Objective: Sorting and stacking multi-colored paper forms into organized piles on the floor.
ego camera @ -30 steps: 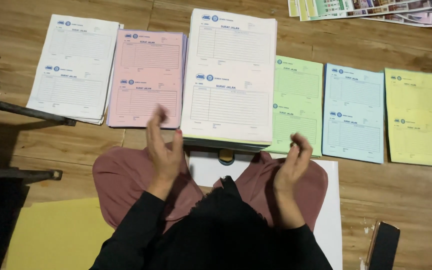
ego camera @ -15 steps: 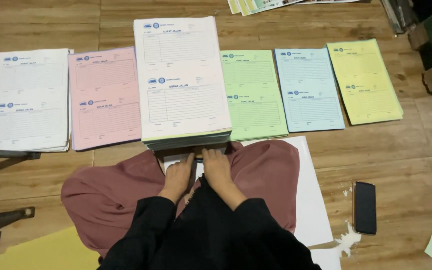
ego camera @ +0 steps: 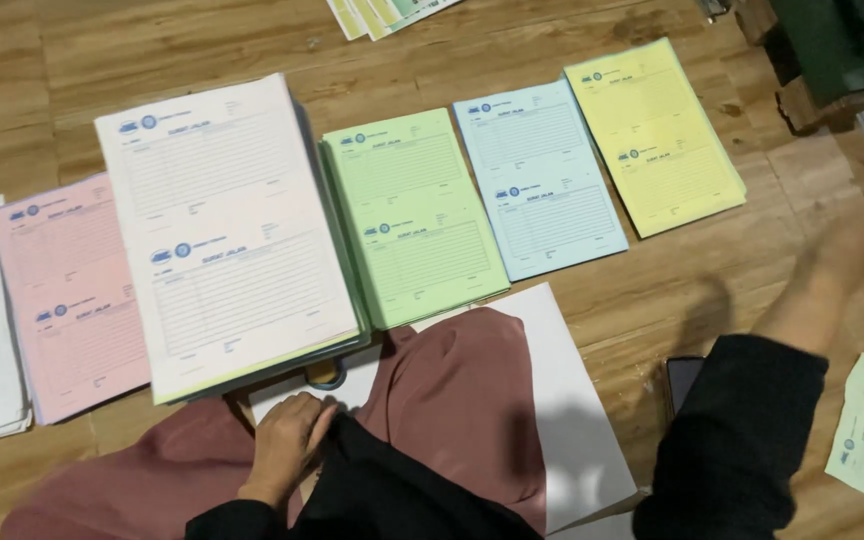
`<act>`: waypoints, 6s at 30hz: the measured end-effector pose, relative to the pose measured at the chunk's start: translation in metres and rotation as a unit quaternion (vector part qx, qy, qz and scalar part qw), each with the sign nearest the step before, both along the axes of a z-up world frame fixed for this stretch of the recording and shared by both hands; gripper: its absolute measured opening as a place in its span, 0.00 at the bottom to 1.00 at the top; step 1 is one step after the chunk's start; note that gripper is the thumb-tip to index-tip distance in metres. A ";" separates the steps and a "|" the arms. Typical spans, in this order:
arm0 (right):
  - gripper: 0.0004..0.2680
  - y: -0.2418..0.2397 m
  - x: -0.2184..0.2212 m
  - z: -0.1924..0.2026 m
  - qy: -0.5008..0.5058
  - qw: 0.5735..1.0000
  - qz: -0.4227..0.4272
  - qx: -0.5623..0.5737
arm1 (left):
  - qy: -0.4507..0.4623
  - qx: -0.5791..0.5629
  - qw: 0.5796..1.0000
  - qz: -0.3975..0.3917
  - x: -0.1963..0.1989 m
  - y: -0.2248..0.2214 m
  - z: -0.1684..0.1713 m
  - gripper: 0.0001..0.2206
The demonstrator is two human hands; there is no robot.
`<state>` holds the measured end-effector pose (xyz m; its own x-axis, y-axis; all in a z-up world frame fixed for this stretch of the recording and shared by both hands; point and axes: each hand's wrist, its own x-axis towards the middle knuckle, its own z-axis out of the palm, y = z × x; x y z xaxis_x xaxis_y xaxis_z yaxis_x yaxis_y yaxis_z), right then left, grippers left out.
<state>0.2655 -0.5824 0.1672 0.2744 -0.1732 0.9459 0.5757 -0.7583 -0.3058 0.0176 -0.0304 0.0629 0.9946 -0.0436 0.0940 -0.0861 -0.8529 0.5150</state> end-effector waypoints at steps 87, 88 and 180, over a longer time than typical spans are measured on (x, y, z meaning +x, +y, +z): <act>0.04 0.324 -0.042 -0.188 0.194 0.592 0.213 -0.753 | 0.011 0.236 0.944 0.231 -0.029 0.314 -0.031 0.12; 0.06 0.319 -0.039 -0.199 0.216 0.586 0.222 -0.749 | 0.032 0.302 0.924 0.234 -0.030 0.340 -0.050 0.20; 0.10 0.412 -0.177 -0.046 0.237 0.923 0.266 -0.143 | -0.411 0.106 0.905 -0.039 0.112 0.062 0.114 0.16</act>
<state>0.0881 -0.1704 0.1216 0.6441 0.3441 0.6831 0.7426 -0.4956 -0.4505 0.1294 0.0312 0.1770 0.5864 -0.2145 0.7811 -0.4304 -0.8994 0.0762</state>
